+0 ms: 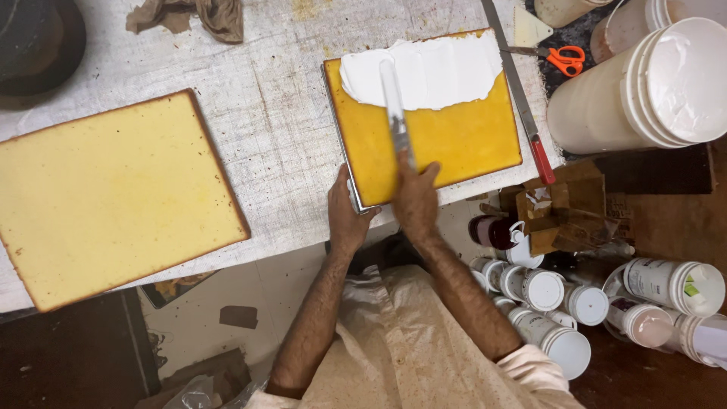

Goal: The person scoops white adhesive from a bucket with a putty knife and spreads it evenly over a yellow rectangular board. They then place a second yellow board on top, press it down, and wipe the edges with a cloth. Finally, they pour a yellow liquid from a small container onto the board.

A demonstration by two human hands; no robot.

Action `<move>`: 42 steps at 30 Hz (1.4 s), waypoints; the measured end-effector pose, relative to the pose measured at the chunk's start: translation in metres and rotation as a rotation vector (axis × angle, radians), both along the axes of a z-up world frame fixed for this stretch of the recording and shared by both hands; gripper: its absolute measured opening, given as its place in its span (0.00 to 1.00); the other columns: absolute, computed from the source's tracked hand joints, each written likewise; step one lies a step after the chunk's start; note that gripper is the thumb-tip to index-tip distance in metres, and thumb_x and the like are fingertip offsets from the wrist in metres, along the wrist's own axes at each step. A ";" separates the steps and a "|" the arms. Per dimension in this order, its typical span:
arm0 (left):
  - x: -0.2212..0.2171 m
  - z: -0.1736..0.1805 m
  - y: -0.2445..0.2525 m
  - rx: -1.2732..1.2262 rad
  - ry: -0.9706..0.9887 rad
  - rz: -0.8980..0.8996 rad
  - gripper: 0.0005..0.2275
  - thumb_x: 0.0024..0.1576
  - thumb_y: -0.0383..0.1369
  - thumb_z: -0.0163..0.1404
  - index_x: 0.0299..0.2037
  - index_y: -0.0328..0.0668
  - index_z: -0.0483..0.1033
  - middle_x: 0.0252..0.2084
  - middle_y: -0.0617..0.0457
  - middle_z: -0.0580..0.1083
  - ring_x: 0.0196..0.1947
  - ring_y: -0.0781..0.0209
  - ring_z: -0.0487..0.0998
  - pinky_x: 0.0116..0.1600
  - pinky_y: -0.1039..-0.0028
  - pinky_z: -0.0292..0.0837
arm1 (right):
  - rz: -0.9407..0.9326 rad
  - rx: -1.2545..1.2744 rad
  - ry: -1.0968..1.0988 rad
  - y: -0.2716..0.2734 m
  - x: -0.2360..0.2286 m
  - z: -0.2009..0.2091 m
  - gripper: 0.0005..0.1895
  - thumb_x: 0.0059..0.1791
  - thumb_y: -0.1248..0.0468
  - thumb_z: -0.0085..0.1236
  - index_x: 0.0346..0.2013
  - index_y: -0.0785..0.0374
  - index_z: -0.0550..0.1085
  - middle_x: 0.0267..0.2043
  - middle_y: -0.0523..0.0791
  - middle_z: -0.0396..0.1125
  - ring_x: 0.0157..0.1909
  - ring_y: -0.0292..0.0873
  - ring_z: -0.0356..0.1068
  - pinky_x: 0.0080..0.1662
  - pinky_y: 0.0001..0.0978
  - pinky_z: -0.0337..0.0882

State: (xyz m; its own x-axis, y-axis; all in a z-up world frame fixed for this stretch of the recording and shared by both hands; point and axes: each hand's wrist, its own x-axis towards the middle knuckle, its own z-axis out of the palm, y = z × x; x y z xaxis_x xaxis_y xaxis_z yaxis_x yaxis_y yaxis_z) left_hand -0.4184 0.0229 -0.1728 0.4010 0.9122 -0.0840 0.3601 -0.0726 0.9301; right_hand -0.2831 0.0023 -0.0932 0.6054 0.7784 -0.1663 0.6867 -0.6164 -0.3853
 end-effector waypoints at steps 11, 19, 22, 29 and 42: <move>0.002 -0.008 0.000 0.084 -0.039 0.056 0.50 0.39 0.26 0.72 0.71 0.28 0.51 0.66 0.36 0.66 0.65 0.40 0.67 0.66 0.58 0.67 | 0.402 0.369 -0.017 -0.021 0.021 -0.038 0.25 0.57 0.60 0.51 0.71 0.52 0.70 0.36 0.48 0.56 0.37 0.46 0.58 0.36 0.39 0.70; 0.003 -0.006 -0.001 0.094 -0.010 0.058 0.49 0.40 0.27 0.72 0.72 0.32 0.52 0.67 0.35 0.64 0.67 0.43 0.66 0.65 0.58 0.70 | 0.289 0.315 -0.515 -0.034 0.164 -0.007 0.23 0.63 0.56 0.33 0.73 0.50 0.65 0.56 0.71 0.52 0.43 0.53 0.70 0.42 0.34 0.80; -0.001 -0.009 -0.001 0.107 0.002 0.069 0.48 0.42 0.27 0.71 0.73 0.32 0.53 0.67 0.36 0.65 0.67 0.44 0.67 0.66 0.58 0.70 | 0.234 0.063 0.096 -0.039 0.152 -0.007 0.25 0.59 0.57 0.38 0.72 0.47 0.63 0.44 0.59 0.57 0.37 0.54 0.68 0.36 0.40 0.80; 0.005 -0.009 -0.003 0.121 0.035 0.083 0.49 0.41 0.27 0.71 0.73 0.29 0.52 0.68 0.37 0.66 0.68 0.46 0.68 0.65 0.60 0.70 | 0.238 -0.090 -0.355 -0.034 0.213 -0.010 0.28 0.57 0.71 0.48 0.73 0.53 0.64 0.52 0.60 0.58 0.35 0.54 0.70 0.31 0.45 0.77; 0.007 0.008 -0.005 0.066 0.071 0.108 0.49 0.40 0.27 0.71 0.72 0.29 0.53 0.69 0.39 0.66 0.68 0.49 0.68 0.67 0.63 0.67 | 0.182 0.028 -0.404 -0.048 0.297 -0.011 0.27 0.53 0.67 0.50 0.68 0.48 0.70 0.53 0.62 0.56 0.37 0.62 0.69 0.42 0.51 0.74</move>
State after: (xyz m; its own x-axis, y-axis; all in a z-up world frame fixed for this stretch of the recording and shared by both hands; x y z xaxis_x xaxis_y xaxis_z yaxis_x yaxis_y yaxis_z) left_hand -0.4114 0.0181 -0.1644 0.2949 0.9544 -0.0467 0.4342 -0.0903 0.8963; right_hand 0.0136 -0.0460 -0.1038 0.4701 0.8792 0.0779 0.8820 -0.4647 -0.0783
